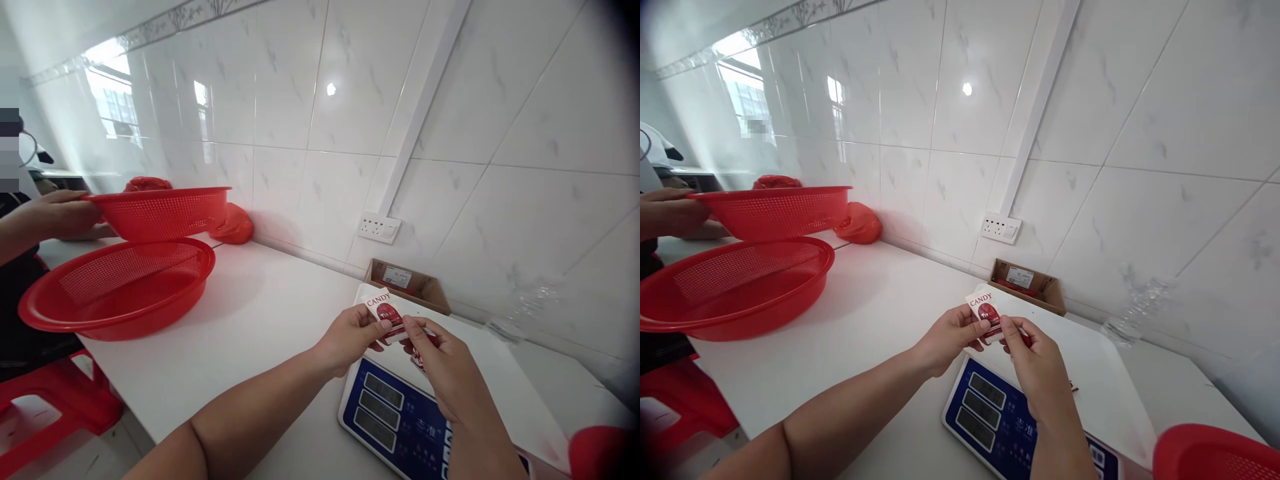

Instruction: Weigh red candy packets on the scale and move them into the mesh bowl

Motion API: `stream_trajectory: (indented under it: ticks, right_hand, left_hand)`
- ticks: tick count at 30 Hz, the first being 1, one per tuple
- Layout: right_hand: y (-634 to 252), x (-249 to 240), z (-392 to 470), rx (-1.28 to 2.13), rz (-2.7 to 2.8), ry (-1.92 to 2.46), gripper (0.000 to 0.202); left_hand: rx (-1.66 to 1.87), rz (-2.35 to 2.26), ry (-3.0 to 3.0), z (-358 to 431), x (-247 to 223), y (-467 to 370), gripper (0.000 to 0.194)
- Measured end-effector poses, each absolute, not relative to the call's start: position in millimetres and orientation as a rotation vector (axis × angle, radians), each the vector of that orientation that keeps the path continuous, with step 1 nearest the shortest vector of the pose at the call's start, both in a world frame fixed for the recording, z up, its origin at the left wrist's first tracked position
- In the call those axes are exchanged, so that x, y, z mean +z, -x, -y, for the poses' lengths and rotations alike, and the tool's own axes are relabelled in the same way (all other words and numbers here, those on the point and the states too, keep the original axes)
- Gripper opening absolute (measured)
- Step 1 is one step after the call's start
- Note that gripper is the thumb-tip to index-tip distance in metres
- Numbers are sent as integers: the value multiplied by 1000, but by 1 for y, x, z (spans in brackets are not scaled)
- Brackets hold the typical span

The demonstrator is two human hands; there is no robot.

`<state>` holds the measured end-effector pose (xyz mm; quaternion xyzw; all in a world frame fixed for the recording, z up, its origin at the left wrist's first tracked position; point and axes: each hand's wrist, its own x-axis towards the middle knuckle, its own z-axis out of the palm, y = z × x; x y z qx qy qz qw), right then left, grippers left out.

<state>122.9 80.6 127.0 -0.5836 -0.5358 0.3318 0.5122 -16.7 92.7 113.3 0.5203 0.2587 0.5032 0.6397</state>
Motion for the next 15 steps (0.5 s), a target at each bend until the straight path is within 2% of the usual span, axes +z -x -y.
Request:
stream_trajectory:
  ticks: [8,15]
  right_hand:
    - [-125,127,-81,863,1178,1312,50]
    - [-123,130,-77,855,1461,1341,47]
  left_hand:
    - [1117,-588,-1163,-90,116,18,42]
    - [969,-685,-1396,-92,113,18,38]
